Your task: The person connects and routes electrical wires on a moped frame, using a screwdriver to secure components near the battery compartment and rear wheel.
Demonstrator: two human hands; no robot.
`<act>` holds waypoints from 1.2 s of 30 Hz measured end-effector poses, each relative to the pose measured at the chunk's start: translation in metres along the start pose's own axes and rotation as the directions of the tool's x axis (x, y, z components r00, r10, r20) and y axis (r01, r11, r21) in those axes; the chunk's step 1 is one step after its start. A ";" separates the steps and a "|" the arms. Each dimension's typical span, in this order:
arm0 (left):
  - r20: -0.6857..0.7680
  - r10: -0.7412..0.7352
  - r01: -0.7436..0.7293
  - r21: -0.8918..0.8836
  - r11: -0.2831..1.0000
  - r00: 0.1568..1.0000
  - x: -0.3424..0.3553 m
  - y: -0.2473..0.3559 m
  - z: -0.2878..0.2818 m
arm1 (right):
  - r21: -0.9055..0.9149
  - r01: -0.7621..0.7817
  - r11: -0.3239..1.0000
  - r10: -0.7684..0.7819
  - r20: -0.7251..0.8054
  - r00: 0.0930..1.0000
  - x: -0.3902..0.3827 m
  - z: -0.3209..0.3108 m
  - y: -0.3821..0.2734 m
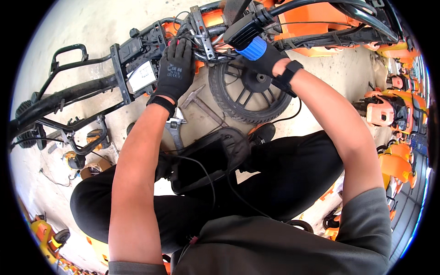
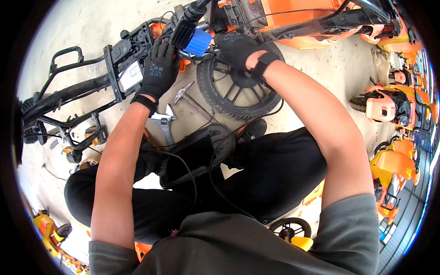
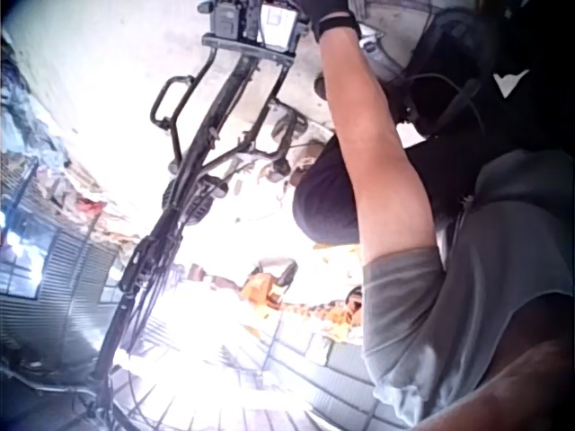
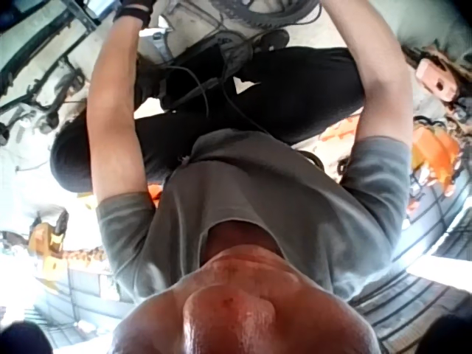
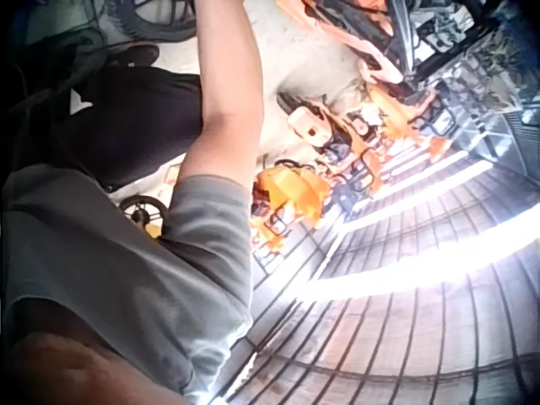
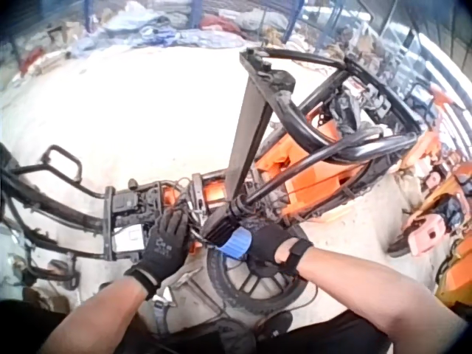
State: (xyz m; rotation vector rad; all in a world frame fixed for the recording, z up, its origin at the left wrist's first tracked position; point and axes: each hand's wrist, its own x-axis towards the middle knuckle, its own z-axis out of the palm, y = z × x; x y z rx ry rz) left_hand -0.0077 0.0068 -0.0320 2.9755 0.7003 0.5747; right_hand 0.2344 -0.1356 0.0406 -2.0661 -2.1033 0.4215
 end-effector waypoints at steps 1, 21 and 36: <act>0.001 -0.007 0.007 -0.009 1.000 1.000 -0.002 0.000 -0.004 | 0.034 -0.013 0.999 0.013 0.013 1.000 -0.006 -0.014 -0.012; 0.062 0.077 -0.064 -0.193 0.979 0.995 0.005 -0.009 -0.013 | -0.213 0.130 0.968 -0.127 0.027 0.992 -0.007 0.059 0.045; 0.010 -0.046 0.047 -0.223 0.974 0.999 -0.008 0.003 -0.004 | -0.161 0.056 0.985 -0.048 0.053 0.997 -0.012 0.017 0.006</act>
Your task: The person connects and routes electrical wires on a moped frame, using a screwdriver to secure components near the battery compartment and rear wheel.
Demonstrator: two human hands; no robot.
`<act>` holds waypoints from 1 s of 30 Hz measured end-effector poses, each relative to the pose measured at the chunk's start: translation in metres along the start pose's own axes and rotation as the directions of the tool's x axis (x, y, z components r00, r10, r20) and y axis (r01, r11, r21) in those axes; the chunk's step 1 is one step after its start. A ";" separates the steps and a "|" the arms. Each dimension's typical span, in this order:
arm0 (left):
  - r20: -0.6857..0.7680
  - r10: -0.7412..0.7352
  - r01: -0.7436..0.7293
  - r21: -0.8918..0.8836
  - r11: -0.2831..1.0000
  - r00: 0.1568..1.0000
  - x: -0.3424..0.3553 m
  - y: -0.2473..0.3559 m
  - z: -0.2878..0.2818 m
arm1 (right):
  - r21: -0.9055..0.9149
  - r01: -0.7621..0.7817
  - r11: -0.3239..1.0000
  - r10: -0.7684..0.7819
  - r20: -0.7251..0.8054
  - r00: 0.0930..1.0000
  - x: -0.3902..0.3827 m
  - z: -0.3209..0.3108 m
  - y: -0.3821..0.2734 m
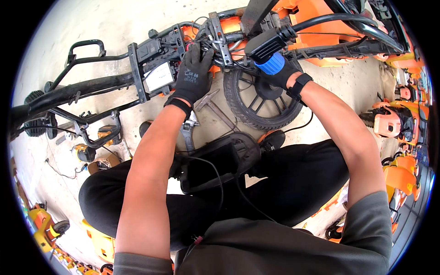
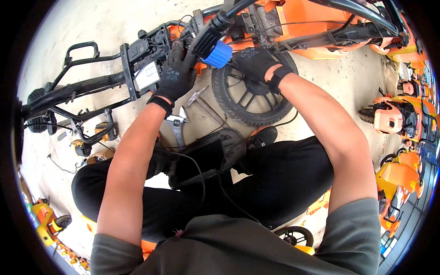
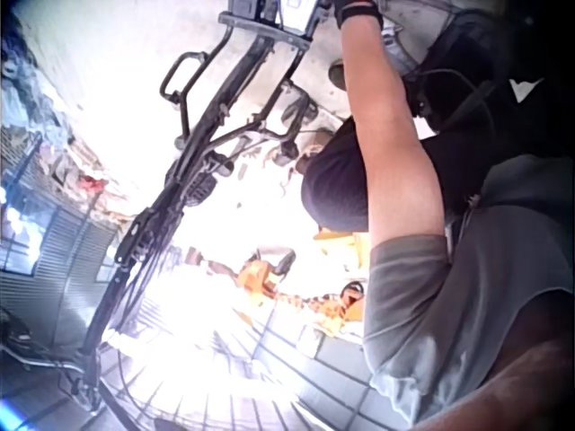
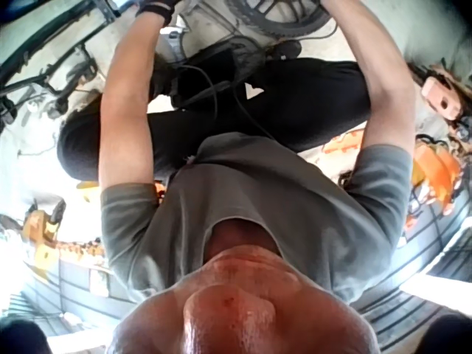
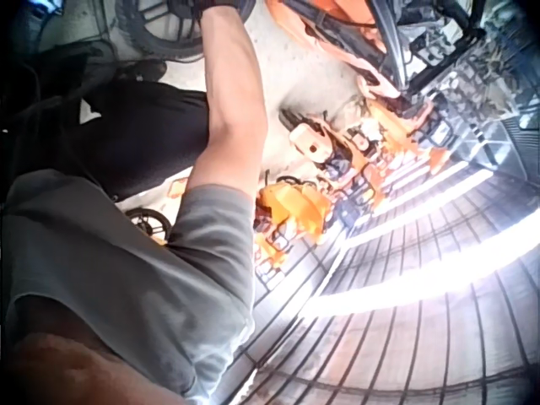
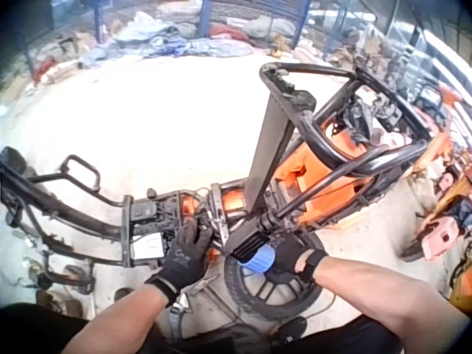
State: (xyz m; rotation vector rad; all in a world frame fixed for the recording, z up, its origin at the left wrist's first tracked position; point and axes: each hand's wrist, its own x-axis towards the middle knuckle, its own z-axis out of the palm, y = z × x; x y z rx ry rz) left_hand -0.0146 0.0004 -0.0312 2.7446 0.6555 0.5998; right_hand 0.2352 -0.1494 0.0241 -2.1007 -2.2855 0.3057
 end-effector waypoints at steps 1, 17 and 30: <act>-0.024 -0.020 0.019 -0.023 1.000 1.000 0.001 -0.001 0.001 | -0.008 0.007 1.000 -0.007 0.004 1.000 0.000 -0.002 -0.001; -0.003 -0.053 0.052 0.202 0.978 0.999 0.015 -0.011 0.001 | -0.020 -0.068 0.998 0.070 0.175 0.982 0.005 -0.025 -0.012; 0.015 0.007 -0.009 0.140 0.990 1.000 0.010 -0.006 -0.004 | -0.058 -0.080 0.995 0.087 0.136 0.987 0.011 -0.010 -0.007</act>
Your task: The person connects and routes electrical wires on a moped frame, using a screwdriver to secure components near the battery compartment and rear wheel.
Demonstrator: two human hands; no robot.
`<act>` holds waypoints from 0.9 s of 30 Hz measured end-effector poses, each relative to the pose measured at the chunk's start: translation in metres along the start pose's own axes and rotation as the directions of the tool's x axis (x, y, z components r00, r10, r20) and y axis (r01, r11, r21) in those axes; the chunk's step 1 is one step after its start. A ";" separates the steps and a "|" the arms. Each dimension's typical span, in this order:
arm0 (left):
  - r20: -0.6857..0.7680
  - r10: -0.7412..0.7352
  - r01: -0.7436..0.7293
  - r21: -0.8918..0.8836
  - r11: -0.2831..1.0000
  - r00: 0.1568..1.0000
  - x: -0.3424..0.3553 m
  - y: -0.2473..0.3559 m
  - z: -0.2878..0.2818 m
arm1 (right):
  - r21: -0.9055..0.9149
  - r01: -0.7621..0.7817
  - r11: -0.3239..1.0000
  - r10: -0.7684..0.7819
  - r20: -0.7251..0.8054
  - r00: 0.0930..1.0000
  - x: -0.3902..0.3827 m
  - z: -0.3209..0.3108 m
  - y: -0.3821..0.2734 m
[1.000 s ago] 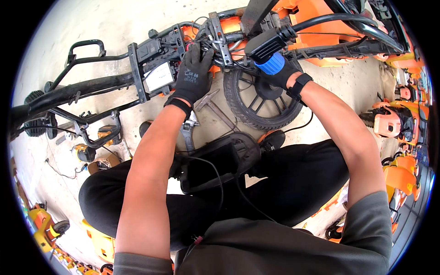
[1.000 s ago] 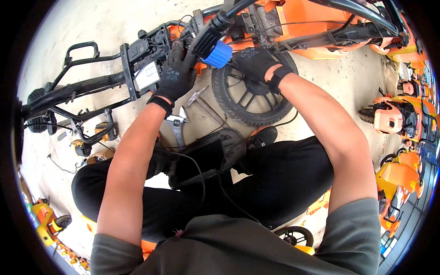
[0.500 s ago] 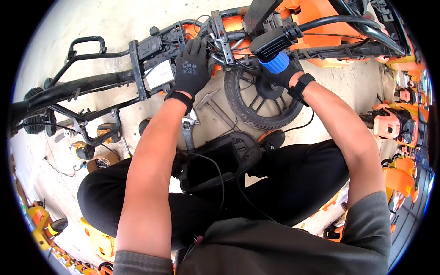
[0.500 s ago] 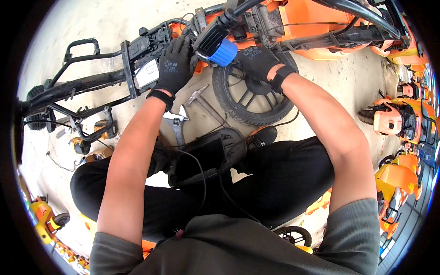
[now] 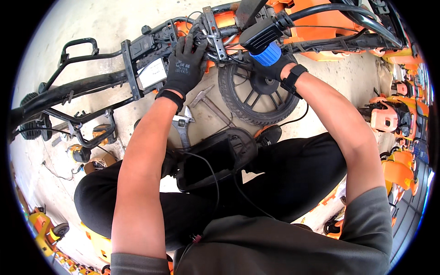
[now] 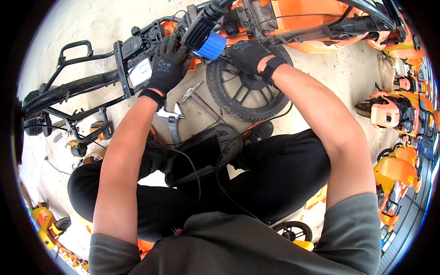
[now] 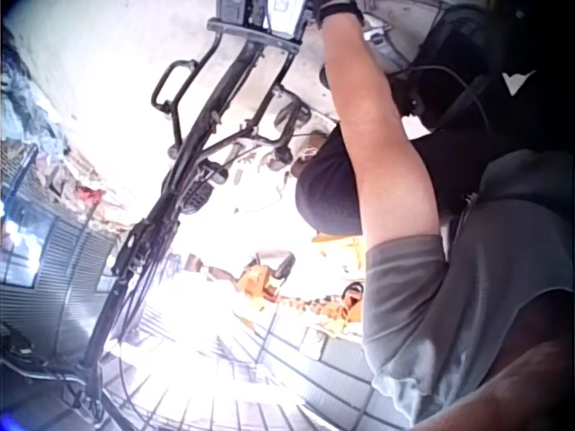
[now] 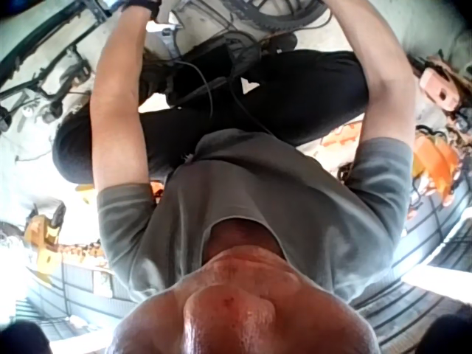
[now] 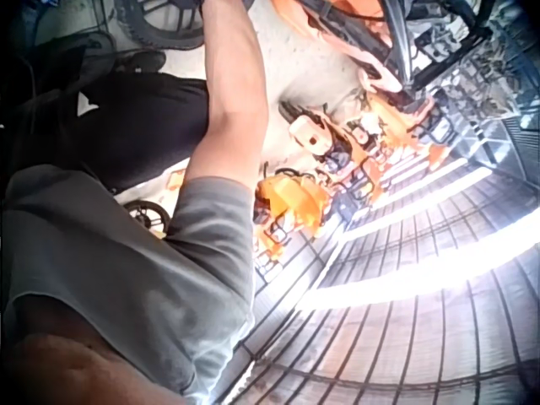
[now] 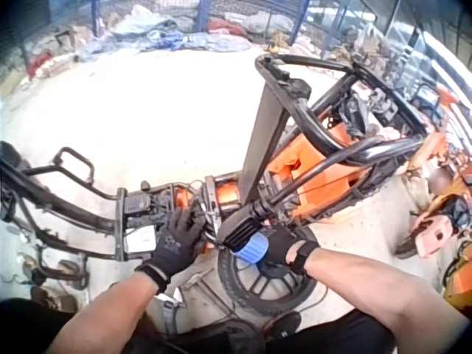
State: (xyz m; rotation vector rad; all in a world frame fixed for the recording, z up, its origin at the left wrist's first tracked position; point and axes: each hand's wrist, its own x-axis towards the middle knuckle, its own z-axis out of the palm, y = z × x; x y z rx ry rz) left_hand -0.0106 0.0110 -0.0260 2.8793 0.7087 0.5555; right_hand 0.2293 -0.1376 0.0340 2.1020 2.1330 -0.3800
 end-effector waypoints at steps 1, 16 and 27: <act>0.007 0.004 -0.004 -0.004 1.000 1.000 0.000 -0.002 0.001 | -0.007 0.001 1.000 -0.001 0.000 1.000 0.001 0.001 0.001; -0.035 0.000 -0.002 -0.038 0.999 0.999 -0.004 -0.008 0.012 | 0.022 0.024 0.999 -0.012 -0.446 0.895 0.018 -0.018 -0.035; -0.082 -0.024 0.020 -0.047 0.999 0.996 -0.005 -0.005 0.015 | -0.246 0.169 0.954 -0.230 -0.245 0.942 -0.011 0.020 -0.015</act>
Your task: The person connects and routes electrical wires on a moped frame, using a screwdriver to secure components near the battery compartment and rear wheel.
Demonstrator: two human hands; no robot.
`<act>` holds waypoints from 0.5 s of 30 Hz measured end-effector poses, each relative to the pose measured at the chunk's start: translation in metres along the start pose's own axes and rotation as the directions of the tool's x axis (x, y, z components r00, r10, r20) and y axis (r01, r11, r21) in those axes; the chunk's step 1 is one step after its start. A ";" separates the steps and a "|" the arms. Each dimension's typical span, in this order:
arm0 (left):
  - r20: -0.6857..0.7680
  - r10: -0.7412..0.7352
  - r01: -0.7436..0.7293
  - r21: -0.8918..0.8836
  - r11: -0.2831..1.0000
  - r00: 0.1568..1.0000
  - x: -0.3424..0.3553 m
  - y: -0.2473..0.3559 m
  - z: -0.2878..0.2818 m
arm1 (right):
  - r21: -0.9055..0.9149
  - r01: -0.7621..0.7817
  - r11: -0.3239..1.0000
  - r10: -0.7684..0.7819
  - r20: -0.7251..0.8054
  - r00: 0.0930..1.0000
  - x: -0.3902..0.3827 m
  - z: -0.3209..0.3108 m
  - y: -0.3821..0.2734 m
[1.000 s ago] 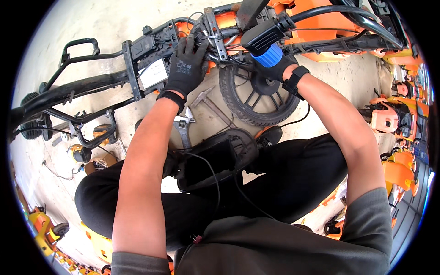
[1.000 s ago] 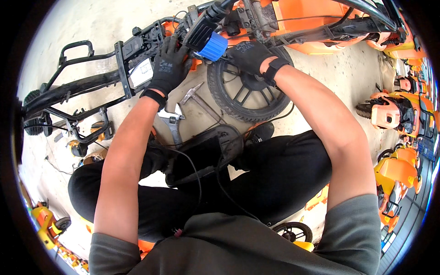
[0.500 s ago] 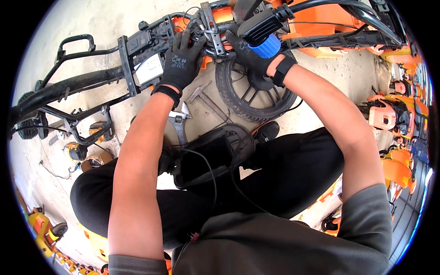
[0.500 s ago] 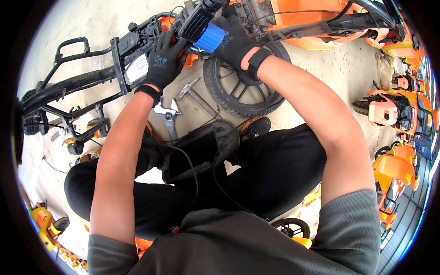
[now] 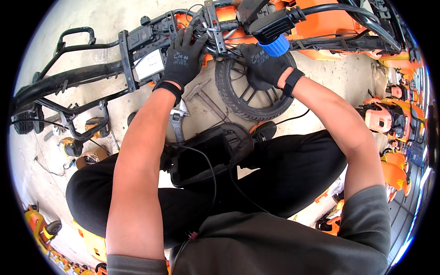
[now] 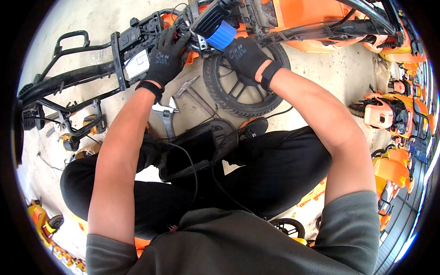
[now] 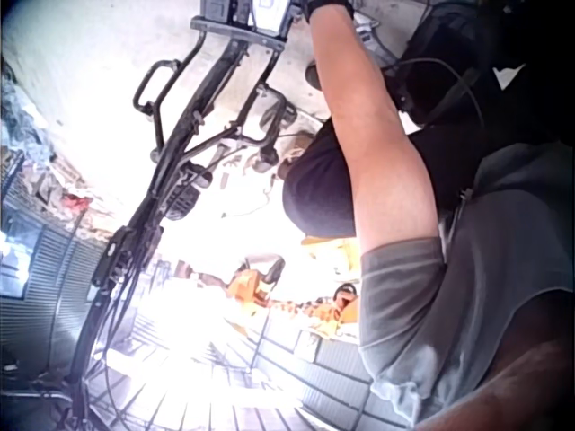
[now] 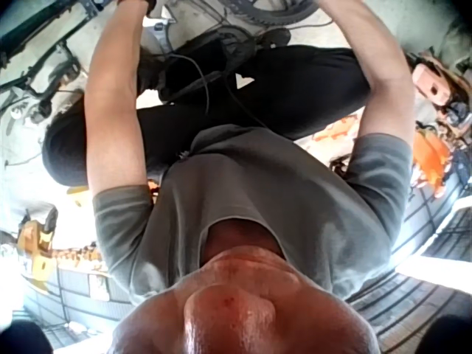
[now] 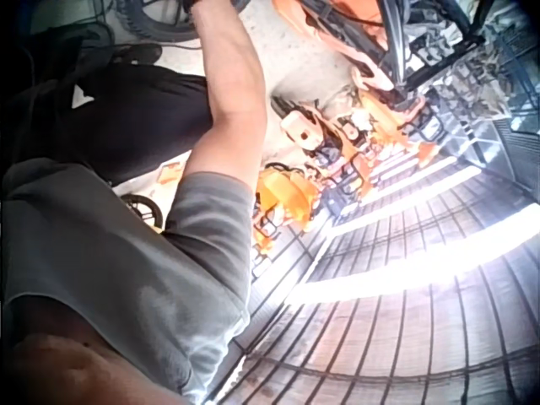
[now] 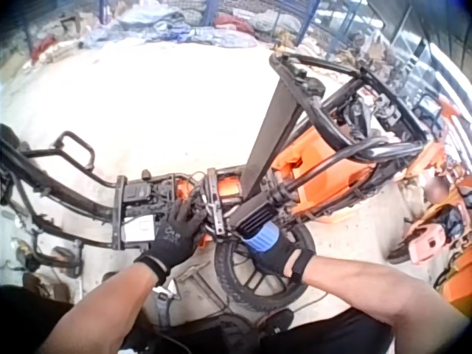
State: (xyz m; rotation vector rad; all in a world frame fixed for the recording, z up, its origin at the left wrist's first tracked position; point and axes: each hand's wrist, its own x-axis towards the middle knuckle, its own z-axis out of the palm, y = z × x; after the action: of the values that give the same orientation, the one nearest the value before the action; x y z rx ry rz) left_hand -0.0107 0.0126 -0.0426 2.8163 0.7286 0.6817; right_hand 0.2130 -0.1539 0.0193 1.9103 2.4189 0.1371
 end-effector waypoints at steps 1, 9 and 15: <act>0.015 -0.006 0.006 0.004 1.000 1.000 0.000 0.000 0.000 | -0.012 -0.003 1.000 0.003 0.008 1.000 -0.004 0.005 -0.002; 0.027 -0.006 0.006 -0.010 1.000 1.000 0.001 0.001 -0.002 | 0.188 -0.058 0.980 0.066 -0.036 0.997 -0.006 -0.001 -0.004; 0.050 0.005 -0.007 0.034 0.999 0.999 0.000 0.001 -0.007 | 0.207 0.000 0.978 0.017 -0.084 0.996 -0.009 -0.002 -0.002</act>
State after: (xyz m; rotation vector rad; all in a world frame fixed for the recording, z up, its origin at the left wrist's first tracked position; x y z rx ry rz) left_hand -0.0137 0.0116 -0.0363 2.8562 0.7304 0.6026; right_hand 0.2133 -0.1628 0.0209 2.0377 2.5727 -0.0352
